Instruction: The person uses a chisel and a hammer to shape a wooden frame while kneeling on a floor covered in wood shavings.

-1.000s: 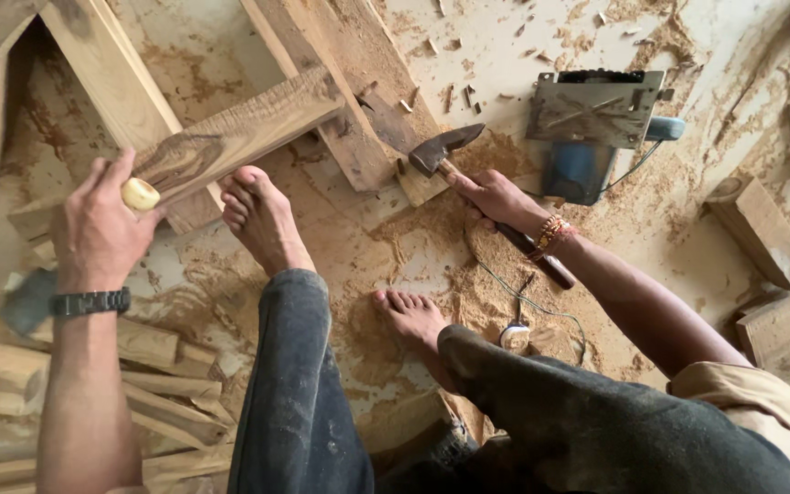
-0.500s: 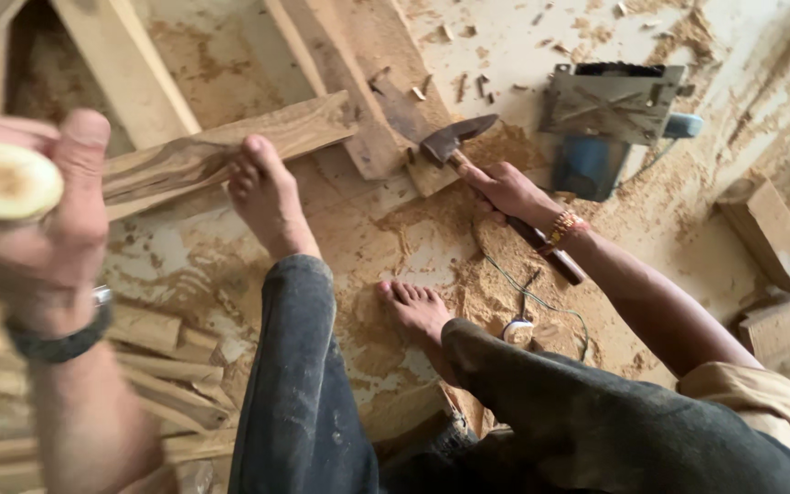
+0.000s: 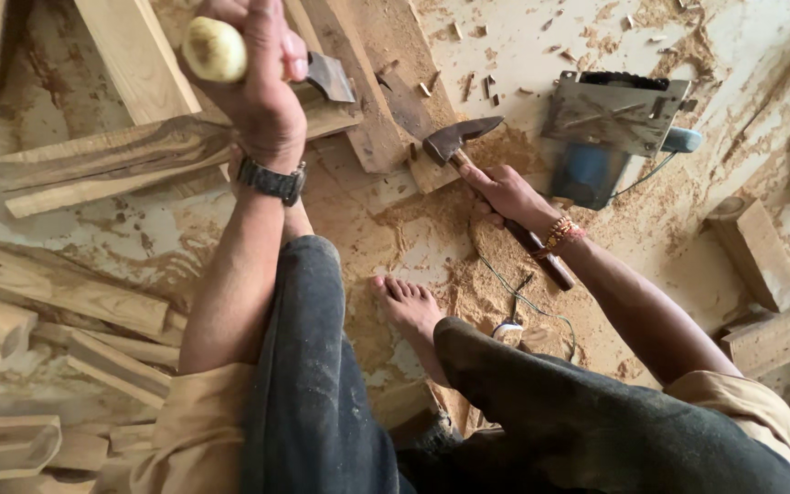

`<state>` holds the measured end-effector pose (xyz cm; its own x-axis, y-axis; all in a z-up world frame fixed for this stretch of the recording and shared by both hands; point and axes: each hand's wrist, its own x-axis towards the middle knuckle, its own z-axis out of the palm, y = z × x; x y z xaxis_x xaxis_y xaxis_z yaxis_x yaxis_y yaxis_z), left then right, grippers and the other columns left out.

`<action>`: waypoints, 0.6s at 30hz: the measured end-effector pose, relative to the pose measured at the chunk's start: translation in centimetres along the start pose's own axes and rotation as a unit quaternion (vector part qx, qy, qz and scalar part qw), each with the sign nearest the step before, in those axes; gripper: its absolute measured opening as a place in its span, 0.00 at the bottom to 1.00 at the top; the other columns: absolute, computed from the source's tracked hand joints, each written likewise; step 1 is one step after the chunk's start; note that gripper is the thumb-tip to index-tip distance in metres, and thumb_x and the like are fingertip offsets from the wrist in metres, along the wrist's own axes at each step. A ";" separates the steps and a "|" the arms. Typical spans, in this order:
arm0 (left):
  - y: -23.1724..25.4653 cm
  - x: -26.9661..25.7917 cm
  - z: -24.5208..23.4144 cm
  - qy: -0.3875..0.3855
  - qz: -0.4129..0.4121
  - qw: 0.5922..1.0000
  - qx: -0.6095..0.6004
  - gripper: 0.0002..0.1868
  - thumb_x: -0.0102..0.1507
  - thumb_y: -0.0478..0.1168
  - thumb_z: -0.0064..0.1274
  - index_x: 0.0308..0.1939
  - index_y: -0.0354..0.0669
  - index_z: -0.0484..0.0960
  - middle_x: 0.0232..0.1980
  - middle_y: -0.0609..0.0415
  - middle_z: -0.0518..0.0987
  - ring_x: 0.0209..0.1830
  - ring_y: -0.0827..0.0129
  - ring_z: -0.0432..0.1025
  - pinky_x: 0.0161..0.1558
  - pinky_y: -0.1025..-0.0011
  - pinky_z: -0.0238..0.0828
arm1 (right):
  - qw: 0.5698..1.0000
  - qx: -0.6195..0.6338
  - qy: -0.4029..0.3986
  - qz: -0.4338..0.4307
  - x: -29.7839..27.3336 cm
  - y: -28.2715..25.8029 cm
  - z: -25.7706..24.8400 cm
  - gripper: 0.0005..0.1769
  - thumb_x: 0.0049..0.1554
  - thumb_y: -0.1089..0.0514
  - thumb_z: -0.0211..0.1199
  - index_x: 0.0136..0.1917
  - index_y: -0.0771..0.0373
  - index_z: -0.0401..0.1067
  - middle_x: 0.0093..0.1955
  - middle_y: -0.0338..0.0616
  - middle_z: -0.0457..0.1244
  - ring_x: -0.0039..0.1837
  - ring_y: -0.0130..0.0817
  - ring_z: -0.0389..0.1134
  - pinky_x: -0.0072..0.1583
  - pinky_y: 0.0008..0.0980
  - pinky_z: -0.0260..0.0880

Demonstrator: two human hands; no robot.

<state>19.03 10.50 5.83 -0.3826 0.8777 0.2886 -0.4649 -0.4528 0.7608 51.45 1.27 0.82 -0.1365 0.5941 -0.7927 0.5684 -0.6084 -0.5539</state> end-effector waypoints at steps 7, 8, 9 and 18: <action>-0.9 -0.1 -0.9 -0.028 -0.014 0.998 0.047 0.10 0.73 0.35 0.58 0.43 0.39 0.72 0.29 0.54 0.74 0.19 0.70 0.70 0.20 0.73 0.65 | 0.999 -0.029 0.011 -0.007 0.4 0.8 0.1 0.32 0.65 0.34 0.51 0.34 0.61 0.67 0.25 0.35 0.58 0.24 0.23 0.59 0.27 0.29 0.61; -1.2 0.9 -0.4 -0.022 -0.013 0.998 0.064 0.10 0.71 0.36 0.58 0.45 0.40 0.71 0.27 0.56 0.75 0.18 0.72 0.70 0.19 0.74 0.67 | 0.999 -0.046 0.024 0.000 0.5 0.5 0.0 0.31 0.65 0.34 0.51 0.35 0.61 0.68 0.25 0.35 0.59 0.24 0.23 0.59 0.27 0.30 0.62; -1.3 1.9 0.1 -0.016 -0.013 0.996 0.081 0.11 0.68 0.36 0.57 0.47 0.40 0.69 0.25 0.58 0.75 0.17 0.74 0.70 0.19 0.75 0.68 | 0.997 -0.062 0.036 0.006 0.4 0.1 0.0 0.31 0.64 0.34 0.52 0.35 0.61 0.69 0.25 0.35 0.59 0.24 0.24 0.60 0.27 0.30 0.63; -1.5 0.3 0.9 -0.071 0.051 0.994 0.062 0.11 0.71 0.34 0.58 0.36 0.40 0.72 0.33 0.54 0.76 0.24 0.72 0.73 0.19 0.75 0.70 | 0.961 -0.095 0.153 -0.209 -4.9 -9.7 -1.2 0.22 0.67 0.47 0.52 0.37 0.62 0.71 0.25 0.36 0.62 0.23 0.22 0.61 0.23 0.26 0.60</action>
<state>20.28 11.57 5.29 -0.3020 0.8453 0.4408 -0.3242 -0.5259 0.7863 47.55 4.88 10.38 -0.1560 0.9105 -0.3829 0.6579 -0.1933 -0.7279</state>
